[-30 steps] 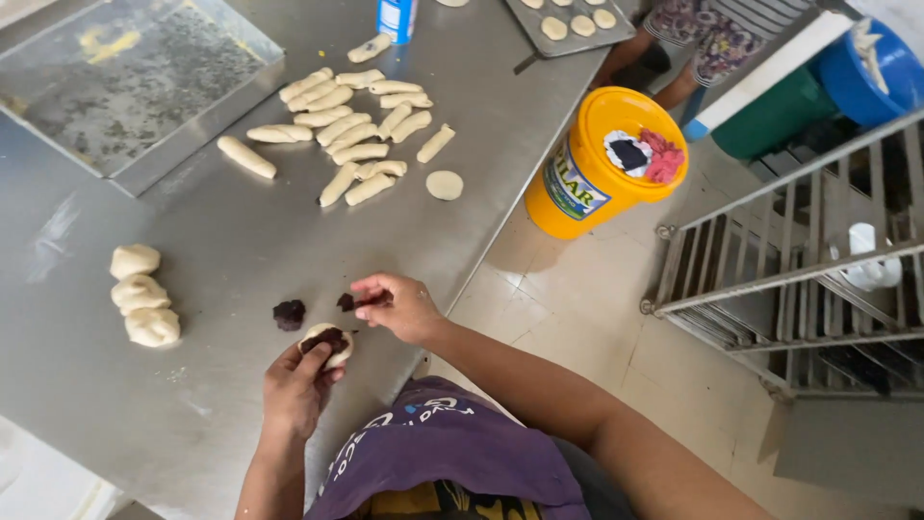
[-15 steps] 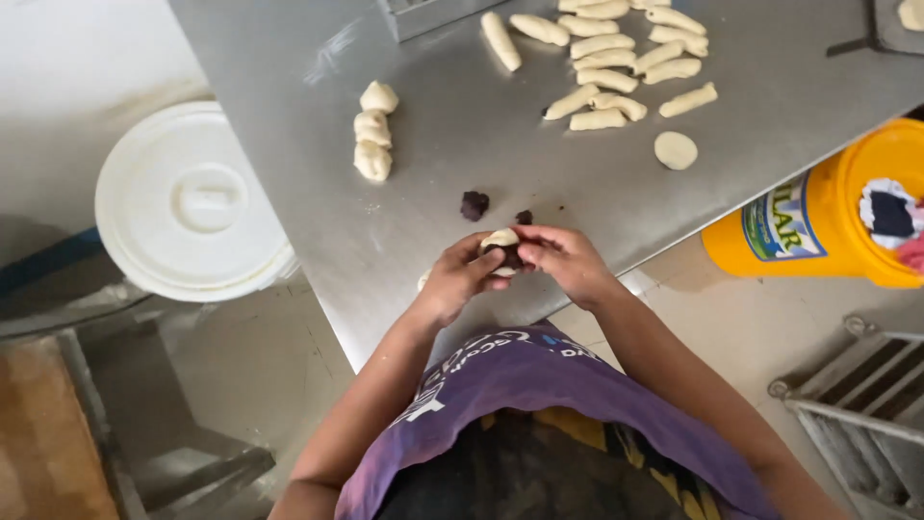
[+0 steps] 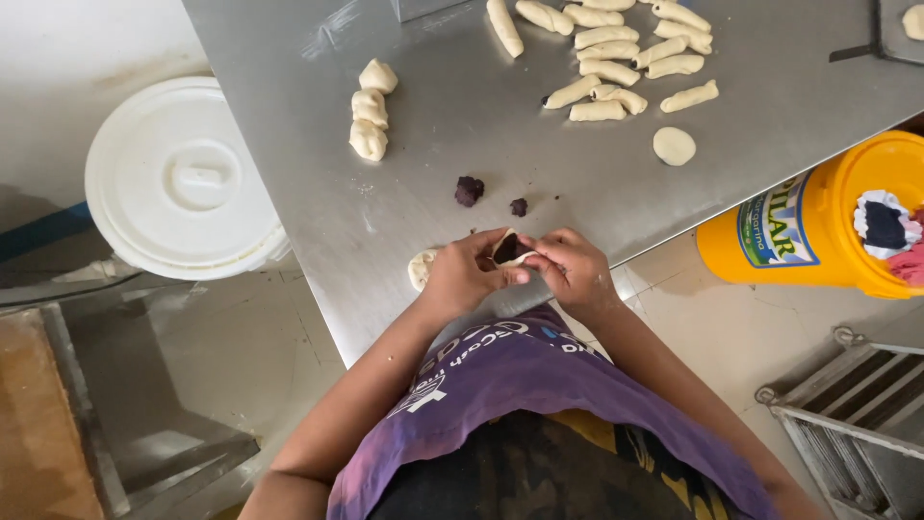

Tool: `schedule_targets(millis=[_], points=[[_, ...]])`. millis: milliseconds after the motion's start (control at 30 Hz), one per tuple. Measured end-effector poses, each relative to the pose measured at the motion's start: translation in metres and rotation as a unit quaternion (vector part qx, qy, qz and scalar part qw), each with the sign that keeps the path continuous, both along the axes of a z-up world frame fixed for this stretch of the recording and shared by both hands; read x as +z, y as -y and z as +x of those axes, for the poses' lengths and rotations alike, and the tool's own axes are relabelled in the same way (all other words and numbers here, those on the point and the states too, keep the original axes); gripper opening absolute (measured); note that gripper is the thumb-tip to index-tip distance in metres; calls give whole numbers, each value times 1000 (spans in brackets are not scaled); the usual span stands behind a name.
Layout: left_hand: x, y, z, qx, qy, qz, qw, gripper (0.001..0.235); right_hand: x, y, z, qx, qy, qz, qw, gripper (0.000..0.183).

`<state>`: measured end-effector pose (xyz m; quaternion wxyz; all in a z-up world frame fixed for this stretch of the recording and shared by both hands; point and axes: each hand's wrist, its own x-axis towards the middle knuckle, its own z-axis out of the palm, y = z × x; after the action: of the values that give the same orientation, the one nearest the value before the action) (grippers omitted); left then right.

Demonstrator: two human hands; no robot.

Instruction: The person flattens small dough balls, places a dark filling inside, and seals them into round pastries. They then arrange the finished pastries onto a metal baking tray.

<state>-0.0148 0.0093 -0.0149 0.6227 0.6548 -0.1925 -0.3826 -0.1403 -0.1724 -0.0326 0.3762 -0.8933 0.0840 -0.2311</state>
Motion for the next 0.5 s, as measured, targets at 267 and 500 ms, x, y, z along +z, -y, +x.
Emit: schedule_targets(millis=[267,500], points=[[-42,5,0,9,147,51,988,30,-6,-2,24,-30,-222,536,814,45],[-101,9,-37,-101,595,289,743,19,-33,-13,36,32,-308,-33,950,25]])
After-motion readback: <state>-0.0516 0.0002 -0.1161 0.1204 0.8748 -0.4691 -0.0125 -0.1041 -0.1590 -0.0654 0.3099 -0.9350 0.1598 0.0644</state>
